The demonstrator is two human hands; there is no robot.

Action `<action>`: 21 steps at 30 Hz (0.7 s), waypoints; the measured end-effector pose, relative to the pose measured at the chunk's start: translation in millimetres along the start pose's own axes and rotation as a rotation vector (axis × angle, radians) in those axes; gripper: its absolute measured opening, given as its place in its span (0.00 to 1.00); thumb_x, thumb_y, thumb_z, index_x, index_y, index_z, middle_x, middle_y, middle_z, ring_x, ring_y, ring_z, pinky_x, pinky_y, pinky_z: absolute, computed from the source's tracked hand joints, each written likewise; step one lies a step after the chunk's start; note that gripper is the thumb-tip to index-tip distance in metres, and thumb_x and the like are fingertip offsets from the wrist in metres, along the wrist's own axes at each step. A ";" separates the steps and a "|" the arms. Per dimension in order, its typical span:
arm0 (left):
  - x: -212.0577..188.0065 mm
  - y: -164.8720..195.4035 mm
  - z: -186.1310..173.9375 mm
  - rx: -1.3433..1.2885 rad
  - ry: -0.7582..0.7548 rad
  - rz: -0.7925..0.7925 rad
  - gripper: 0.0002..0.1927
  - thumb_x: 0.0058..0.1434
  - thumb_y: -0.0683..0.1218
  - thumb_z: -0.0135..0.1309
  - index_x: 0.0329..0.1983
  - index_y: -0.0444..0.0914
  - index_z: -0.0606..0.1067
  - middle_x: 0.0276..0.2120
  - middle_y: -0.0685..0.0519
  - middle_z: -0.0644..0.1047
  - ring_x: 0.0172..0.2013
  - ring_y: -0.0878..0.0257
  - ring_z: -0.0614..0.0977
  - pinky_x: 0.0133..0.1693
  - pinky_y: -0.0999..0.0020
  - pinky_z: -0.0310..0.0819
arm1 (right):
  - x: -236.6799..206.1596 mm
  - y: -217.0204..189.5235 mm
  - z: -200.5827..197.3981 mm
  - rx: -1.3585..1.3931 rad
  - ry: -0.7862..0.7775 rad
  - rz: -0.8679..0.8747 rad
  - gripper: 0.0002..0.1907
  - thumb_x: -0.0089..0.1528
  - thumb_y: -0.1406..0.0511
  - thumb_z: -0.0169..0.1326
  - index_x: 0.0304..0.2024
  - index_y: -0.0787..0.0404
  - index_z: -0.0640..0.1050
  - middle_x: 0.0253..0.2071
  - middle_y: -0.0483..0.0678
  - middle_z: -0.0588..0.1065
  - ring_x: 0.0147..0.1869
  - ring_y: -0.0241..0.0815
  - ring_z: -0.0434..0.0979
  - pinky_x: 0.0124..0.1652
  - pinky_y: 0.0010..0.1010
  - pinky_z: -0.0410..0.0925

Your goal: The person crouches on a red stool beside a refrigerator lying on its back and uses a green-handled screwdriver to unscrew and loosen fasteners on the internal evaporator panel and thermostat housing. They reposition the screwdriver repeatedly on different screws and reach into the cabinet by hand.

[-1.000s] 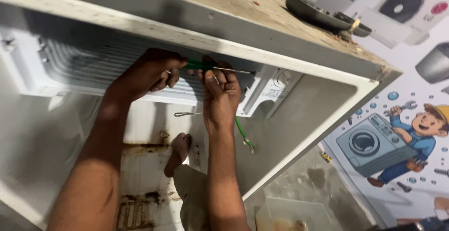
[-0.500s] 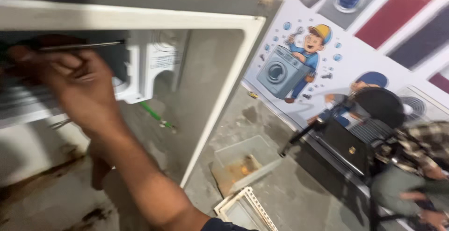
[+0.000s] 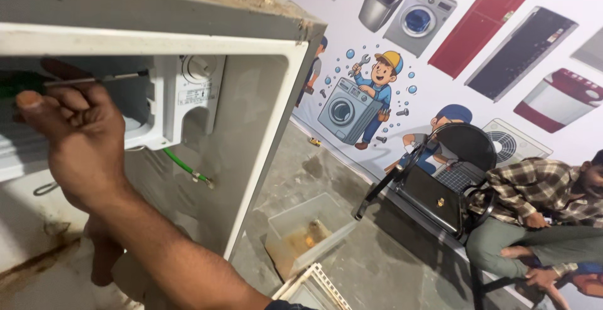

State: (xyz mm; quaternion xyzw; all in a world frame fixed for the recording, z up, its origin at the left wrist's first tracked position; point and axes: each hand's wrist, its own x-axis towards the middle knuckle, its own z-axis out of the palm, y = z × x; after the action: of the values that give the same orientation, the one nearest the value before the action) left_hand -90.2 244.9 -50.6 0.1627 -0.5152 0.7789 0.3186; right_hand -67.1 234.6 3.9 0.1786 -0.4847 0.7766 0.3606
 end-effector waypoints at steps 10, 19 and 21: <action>8.5 -2.5 -6.4 -1.883 0.161 -0.632 0.14 0.82 0.43 0.51 0.61 0.29 0.64 0.55 0.46 0.75 0.58 0.57 0.79 0.64 0.64 0.74 | -8.9 7.2 2.6 -0.028 0.034 -0.018 0.09 0.70 0.71 0.58 0.51 0.65 0.74 0.43 0.46 0.74 0.47 0.38 0.74 0.51 0.34 0.72; 9.0 -62.7 187.8 -3.127 0.115 -0.349 0.22 0.74 0.57 0.50 0.40 0.31 0.75 0.28 0.46 0.76 0.31 0.60 0.78 0.37 0.65 0.69 | -5.4 6.2 7.3 0.007 0.103 -0.041 0.08 0.71 0.70 0.58 0.51 0.65 0.74 0.42 0.46 0.74 0.47 0.38 0.74 0.51 0.34 0.71; 13.5 -37.3 208.0 -3.104 -0.147 0.153 0.26 0.72 0.60 0.50 0.35 0.31 0.78 0.22 0.45 0.77 0.25 0.60 0.78 0.31 0.65 0.68 | -4.4 3.3 11.7 0.049 0.128 -0.062 0.08 0.71 0.69 0.58 0.51 0.65 0.74 0.42 0.46 0.74 0.46 0.38 0.73 0.51 0.34 0.71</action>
State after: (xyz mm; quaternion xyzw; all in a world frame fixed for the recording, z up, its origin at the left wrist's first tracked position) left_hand -91.1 70.8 70.0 -0.3041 -0.8077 -0.4942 0.1044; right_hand -67.4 221.8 4.6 0.1525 -0.4357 0.7866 0.4101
